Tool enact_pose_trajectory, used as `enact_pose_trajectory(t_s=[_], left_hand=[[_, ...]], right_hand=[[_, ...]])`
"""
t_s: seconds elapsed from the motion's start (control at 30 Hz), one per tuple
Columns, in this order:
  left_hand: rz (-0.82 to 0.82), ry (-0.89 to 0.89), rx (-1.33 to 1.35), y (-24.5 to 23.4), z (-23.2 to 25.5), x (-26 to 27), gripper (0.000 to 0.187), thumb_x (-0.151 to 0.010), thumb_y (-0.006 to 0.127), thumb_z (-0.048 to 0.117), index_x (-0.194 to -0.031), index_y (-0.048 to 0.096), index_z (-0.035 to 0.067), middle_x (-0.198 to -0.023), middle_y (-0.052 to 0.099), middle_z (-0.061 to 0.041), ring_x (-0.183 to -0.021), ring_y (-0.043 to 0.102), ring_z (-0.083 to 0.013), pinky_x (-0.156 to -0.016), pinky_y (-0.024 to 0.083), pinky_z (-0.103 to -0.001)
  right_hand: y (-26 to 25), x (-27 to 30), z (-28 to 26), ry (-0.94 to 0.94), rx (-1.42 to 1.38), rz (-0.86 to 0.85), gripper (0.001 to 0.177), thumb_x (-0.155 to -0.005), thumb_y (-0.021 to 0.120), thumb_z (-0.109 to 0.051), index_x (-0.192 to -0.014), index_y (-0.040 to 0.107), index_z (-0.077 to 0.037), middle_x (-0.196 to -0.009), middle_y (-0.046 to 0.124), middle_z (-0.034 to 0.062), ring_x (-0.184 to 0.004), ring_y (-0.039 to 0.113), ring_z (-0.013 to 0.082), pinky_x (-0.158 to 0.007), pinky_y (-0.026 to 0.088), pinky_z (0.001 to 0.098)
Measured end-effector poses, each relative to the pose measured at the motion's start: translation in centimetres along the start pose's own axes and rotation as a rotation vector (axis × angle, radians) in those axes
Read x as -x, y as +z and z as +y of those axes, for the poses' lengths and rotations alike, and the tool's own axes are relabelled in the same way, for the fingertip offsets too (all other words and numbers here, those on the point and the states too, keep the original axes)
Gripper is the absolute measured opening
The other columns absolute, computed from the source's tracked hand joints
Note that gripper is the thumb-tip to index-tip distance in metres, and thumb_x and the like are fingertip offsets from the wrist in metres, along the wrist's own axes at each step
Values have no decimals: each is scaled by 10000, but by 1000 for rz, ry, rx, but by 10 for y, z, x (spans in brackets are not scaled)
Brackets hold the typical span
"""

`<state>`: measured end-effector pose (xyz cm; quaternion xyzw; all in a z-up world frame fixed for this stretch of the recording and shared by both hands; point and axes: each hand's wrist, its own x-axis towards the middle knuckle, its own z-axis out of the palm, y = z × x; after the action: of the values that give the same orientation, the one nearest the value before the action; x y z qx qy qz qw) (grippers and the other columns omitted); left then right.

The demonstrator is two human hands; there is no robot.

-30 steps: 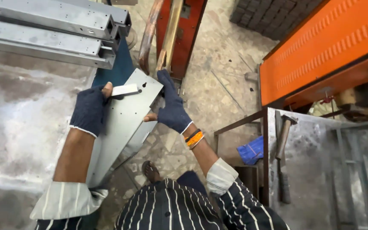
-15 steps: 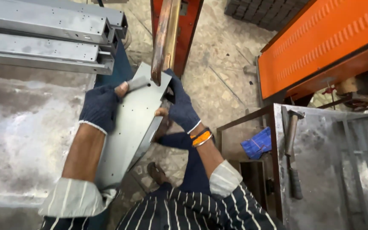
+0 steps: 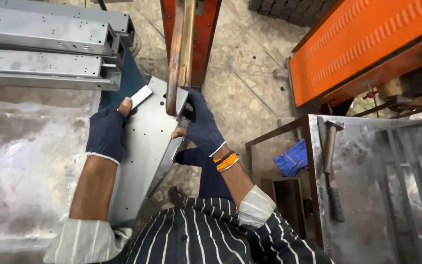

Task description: The person, wearing gloves, positions sheet metal panels onto a metal frame and holds them under the copper arms of a spot welding machine, pressing to weld the panels in place. They repeat this for multiple panels, adjusting and repositioning each panel between welds, with sparks visible as the welder fires.

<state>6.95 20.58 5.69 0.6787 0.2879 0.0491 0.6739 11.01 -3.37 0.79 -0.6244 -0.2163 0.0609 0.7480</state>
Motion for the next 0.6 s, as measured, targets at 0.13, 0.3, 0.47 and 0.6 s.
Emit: enact_pose_trajectory(t_s=[0.13,0.3,0.47,0.6], left_hand=[[13,11,-95,-7,-12,1,486,-911,799,422,-709,612,22,-649,527,9,-607,412,-114,-566,385,-334],[-188,-116,-40,-26,-1,21,314,-936,759,336,-818,677,57,-671,513,5,-581,409,-154,-517,305,-353],[-455,146,-154,-31,13,39,239,-803,806,235,-945,805,44,-782,713,7,-715,610,-87,-647,485,-260],[-430,163,-377,-18,42,56,247,-763,830,212,-956,842,59,-733,732,-35,-682,627,-130,-614,472,-292]], right_hand=[[-1,4,-11,-16,302,16,1194,-562,1026,-190,-1556,371,-95,-1525,489,88,-1447,495,242,-1178,488,421],[5,10,-24,28,146,21,1195,-610,988,-331,-1591,345,-101,-1592,388,82,-1468,457,262,-1180,492,438],[31,49,-57,-80,439,306,846,-805,896,-352,-1500,501,-75,-1329,540,98,-1191,545,222,-1001,550,380],[48,67,-84,-5,361,181,521,-914,823,-280,-1338,608,-67,-1027,699,55,-895,662,140,-792,580,315]])
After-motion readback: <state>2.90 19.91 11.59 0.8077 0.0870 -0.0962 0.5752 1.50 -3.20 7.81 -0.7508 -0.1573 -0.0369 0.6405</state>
